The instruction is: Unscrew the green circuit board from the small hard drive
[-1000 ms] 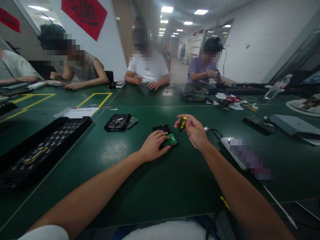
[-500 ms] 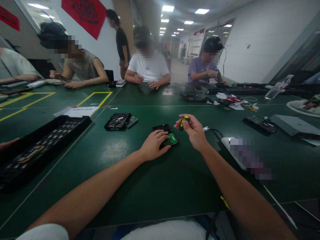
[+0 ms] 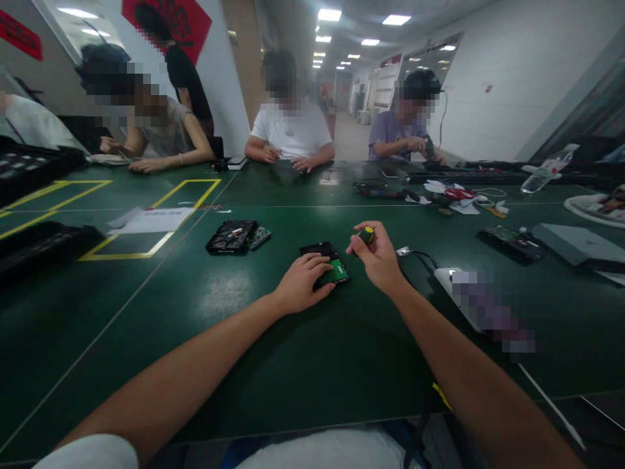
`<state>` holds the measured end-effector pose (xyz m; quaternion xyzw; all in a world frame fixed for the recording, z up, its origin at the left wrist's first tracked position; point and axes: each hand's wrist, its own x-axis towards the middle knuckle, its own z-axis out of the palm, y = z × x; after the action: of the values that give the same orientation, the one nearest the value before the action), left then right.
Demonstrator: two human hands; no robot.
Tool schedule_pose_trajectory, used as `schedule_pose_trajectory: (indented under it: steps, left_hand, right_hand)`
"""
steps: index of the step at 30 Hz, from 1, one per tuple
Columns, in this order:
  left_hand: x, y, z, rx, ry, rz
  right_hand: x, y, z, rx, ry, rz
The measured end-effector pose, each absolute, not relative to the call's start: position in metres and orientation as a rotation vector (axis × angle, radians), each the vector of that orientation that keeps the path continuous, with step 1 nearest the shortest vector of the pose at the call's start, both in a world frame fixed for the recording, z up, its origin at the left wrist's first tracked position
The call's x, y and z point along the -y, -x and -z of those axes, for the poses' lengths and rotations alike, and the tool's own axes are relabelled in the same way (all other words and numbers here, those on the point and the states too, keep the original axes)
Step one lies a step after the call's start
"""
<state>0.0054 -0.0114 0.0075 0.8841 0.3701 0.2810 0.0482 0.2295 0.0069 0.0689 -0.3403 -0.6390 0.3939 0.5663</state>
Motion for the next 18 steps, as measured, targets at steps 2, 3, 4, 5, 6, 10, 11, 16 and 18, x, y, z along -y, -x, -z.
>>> schedule_pose_trajectory:
  steps: [2, 3, 4, 5, 6, 10, 11, 16, 18]
  left_hand:
    - [0.0113, -0.0057, -0.0074, -1.125, -2.692, -0.868]
    - [0.0112, -0.0059, -0.0075, -1.122, -2.692, -0.872]
    - [0.0112, -0.006, -0.0076, -1.124, -2.692, -0.875]
    - [0.0112, -0.0061, -0.0077, -1.125, -2.694, -0.875]
    - [0.0111, -0.0061, -0.0077, -1.126, -2.696, -0.874]
    - [0.0106, -0.0057, -0.007, -1.123, -2.698, -0.88]
    - [0.0105, -0.0057, -0.0068, -1.123, -2.698, -0.882]
    - [0.0107, -0.0061, -0.0068, -1.128, -2.701, -0.877]
    - [0.0109, -0.0061, -0.0069, -1.128, -2.699, -0.878]
  right_hand:
    - [-0.0072, -0.2299, -0.0698, 1.556, 0.793, -0.9]
    - [-0.0073, -0.23, -0.07, 1.569, 0.783, -0.905]
    - [-0.0075, -0.23, -0.07, 1.57, 0.768, -0.925]
    - [-0.0077, -0.23, -0.0697, 1.56, 0.747, -0.955]
    - [-0.0079, -0.2298, -0.0693, 1.541, 0.723, -0.989]
    - [-0.009, -0.2287, -0.0679, 1.435, 0.671, -1.099]
    - [-0.0091, -0.2283, -0.0683, 1.414, 0.67, -1.114]
    - [-0.0064, -0.2244, -0.0743, 1.332, 0.63, -1.215]
    - [-0.0045, -0.2226, -0.0766, 1.328, 0.629, -1.244]
